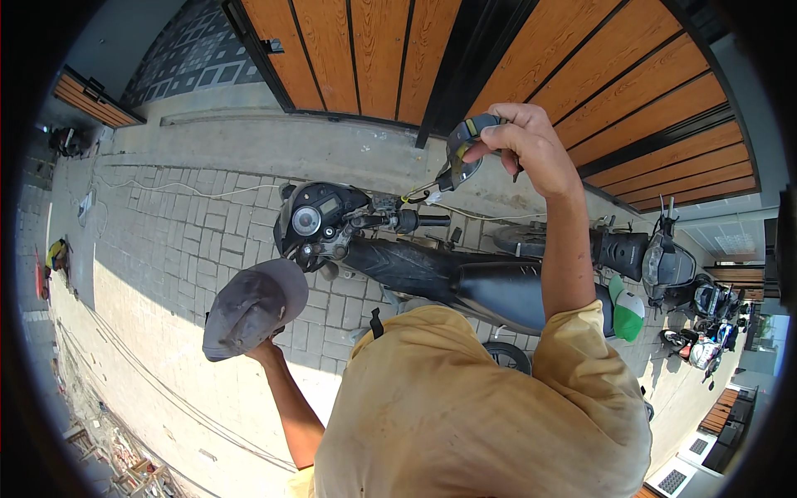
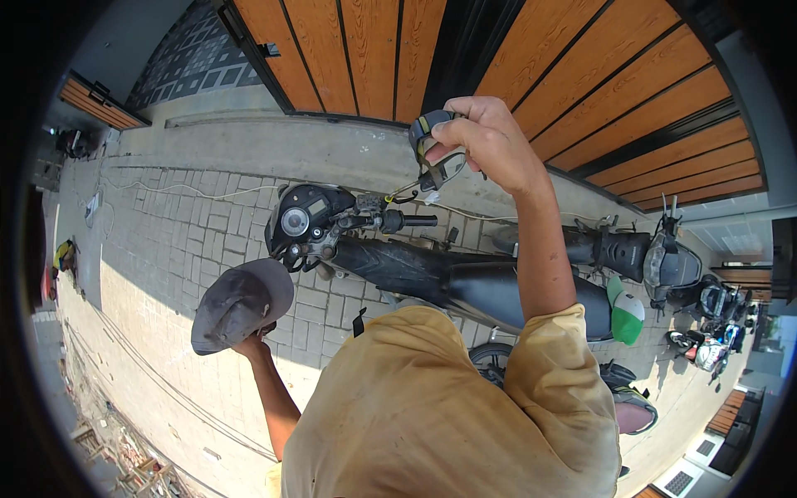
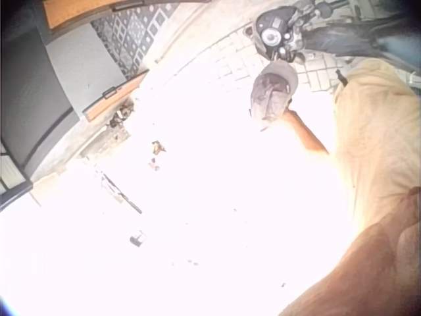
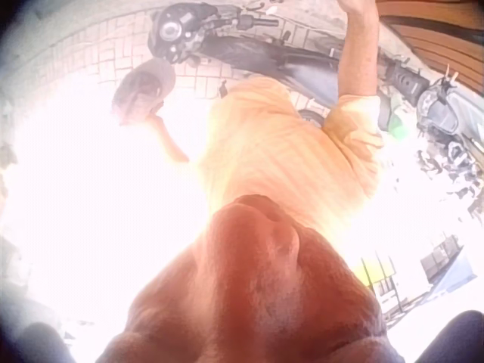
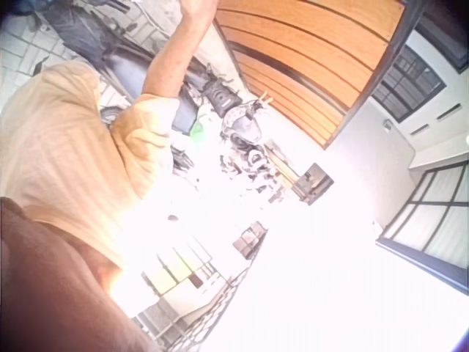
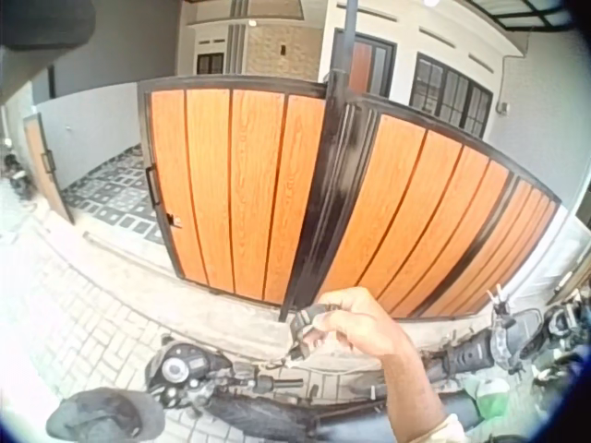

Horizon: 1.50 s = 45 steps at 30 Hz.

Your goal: The person manipulates wires and a small black electronic component near the handlebars of a motorcycle, using their hands to connect and secure them with tape.

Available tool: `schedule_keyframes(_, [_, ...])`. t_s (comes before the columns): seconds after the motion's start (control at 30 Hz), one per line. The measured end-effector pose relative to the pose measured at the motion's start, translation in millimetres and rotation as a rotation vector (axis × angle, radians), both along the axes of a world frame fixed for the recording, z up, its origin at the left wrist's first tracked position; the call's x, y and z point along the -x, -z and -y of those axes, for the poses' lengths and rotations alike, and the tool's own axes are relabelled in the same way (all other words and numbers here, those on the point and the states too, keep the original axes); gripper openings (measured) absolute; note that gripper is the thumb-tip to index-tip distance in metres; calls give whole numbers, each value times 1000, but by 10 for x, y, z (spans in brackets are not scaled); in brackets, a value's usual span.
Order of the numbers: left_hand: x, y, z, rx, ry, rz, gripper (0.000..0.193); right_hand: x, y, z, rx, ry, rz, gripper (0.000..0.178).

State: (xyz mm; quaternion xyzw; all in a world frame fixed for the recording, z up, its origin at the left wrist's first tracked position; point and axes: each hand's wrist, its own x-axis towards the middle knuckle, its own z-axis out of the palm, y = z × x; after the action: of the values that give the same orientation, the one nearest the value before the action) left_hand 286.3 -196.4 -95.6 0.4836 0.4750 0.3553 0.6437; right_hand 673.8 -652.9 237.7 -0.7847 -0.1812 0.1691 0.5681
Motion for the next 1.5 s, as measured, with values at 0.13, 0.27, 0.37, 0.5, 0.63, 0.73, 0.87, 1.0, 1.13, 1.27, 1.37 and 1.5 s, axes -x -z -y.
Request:
schedule_keyframes(0.13, [19, 45, 3, -48, -2, 40, 69, 148, -24, -733, 368, -508, 168, 29])
schedule_keyframes(0.27, [57, 76, 29, -257, 40, 62, 74, -153, 4, -1490, 490, -847, 98, 34])
schedule_keyframes(0.37, [108, 218, -86, -300, 0, -4, 73, -885, 437, -1953, 428, -824, -29, 33])
schedule_keyframes(0.5, [93, 225, -54, -762, 141, -386, 61, -2155, 1895, -1915, 506, -560, -172, 28])
schedule_keyframes(0.63, [538, 505, -171, -844, 234, -357, 56, -2453, 3014, -1069, 640, -516, -742, 13])
schedule_keyframes(0.73, [534, 490, -126, -815, 233, -392, 56, -2420, 3639, -89, 548, -438, -945, 14])
schedule_keyframes(0.87, [627, 400, -99, -785, 213, -453, 56, -1920, 4148, 407, 423, -386, -926, 18])
schedule_keyframes(1.0, [615, 309, -111, -764, 203, -484, 57, -1730, 4117, 247, -83, -163, -925, 14])
schedule_keyframes(1.13, [575, 247, -89, -756, 199, -499, 57, -1998, 3929, 74, -847, -246, -973, 10])
schedule_keyframes(1.27, [578, 208, -74, -755, 195, -513, 57, -1955, 3787, -204, -753, -142, -1019, 7])
schedule_keyframes(1.37, [575, 180, -91, -750, 197, -516, 57, -1843, 3955, -114, -392, -72, -962, 12])
schedule_keyframes(1.5, [549, 171, -82, -743, 196, -519, 58, -1673, 4187, 332, 52, 143, -862, 14])
